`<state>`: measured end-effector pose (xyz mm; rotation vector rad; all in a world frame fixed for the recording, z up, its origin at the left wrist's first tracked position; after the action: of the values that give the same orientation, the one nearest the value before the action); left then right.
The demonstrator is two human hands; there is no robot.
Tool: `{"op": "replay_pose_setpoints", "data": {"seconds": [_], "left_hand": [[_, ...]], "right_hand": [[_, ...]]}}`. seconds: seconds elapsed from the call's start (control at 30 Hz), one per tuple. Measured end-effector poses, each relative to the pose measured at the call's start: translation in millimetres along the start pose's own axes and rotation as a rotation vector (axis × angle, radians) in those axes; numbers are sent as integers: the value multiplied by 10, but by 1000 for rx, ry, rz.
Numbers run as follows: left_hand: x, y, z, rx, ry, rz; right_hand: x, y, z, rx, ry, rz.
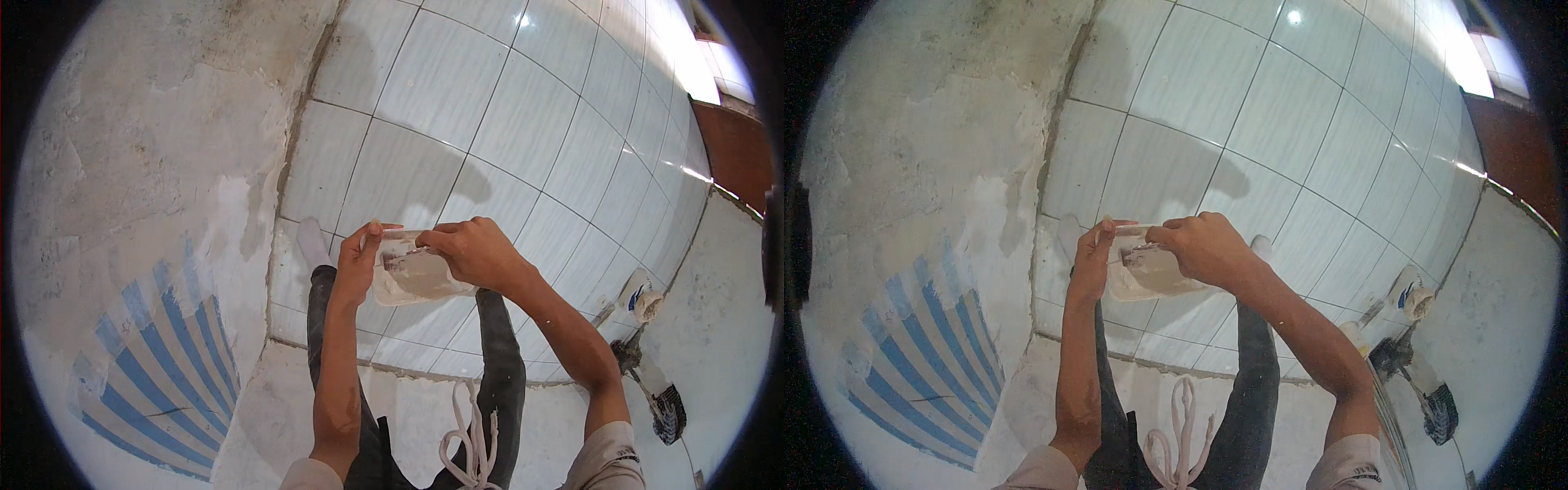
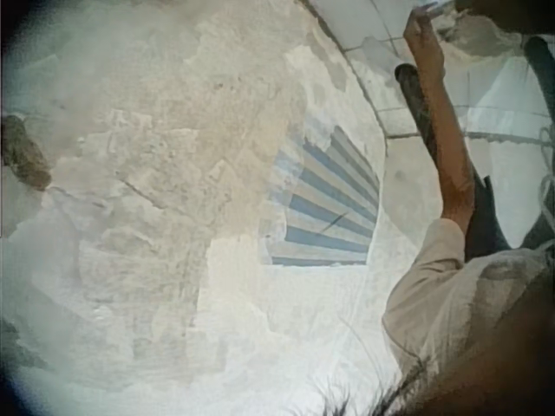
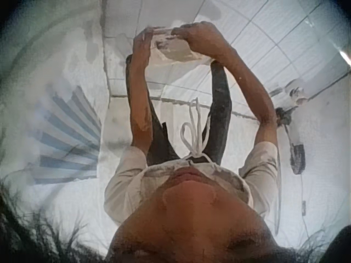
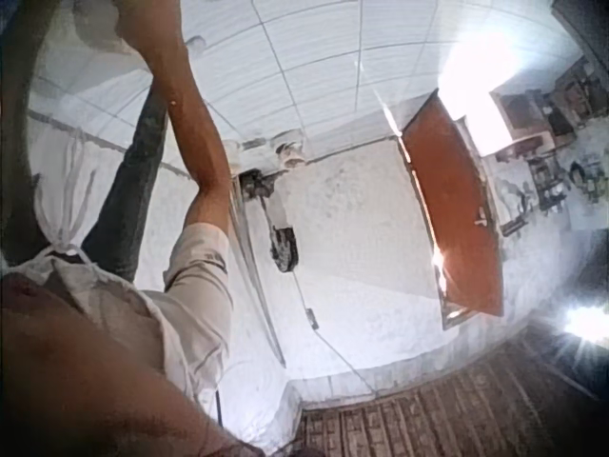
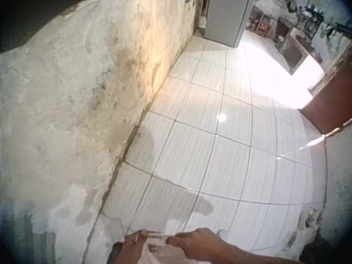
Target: The person puts plaster powder into a container and mixes it with a putty knife, then applies the mixture onto the wall using the putty knife.
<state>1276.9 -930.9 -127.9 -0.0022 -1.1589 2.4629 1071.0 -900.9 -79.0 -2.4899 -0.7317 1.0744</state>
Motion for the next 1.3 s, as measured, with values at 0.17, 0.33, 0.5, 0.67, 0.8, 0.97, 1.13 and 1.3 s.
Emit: {"op": "replay_pose_setpoints", "data": {"seconds": [0.17,0.33,0.5,0.67,0.8,0.97,1.13,1.3], "left_hand": [[-11,-28,-56,-46,-17,45],[-76,-19,-49,-25,25,28],[-104,-42,-107,-40,-76,92],[-189,-11,-234,-37,-93,127],[-238,2,-234,-29,-113,135],[-217,-8,-235,-12,-134,157],[-204,-35,-184,-7,-144,185],[-179,-46,-108,-14,-128,180]], "right_hand": [[63,28,21,-20,37,-11],[196,46,45,25,99,-24],[262,59,76,-4,162,13],[232,104,104,-40,199,15],[223,120,52,10,177,-100],[376,104,97,11,209,-21],[343,154,81,-66,249,-55],[449,169,55,-66,246,-30]]}}
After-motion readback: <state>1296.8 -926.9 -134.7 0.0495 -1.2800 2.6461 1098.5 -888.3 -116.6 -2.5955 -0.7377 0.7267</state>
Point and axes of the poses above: each hand's wrist, its own y-axis towards the middle knuckle, its own x-axis out of the palm, z = x × y, the point moved 1 cm from there along y, towards the middle knuckle, and after that the axes turned 1 degree about y, right-handed, at the moved point
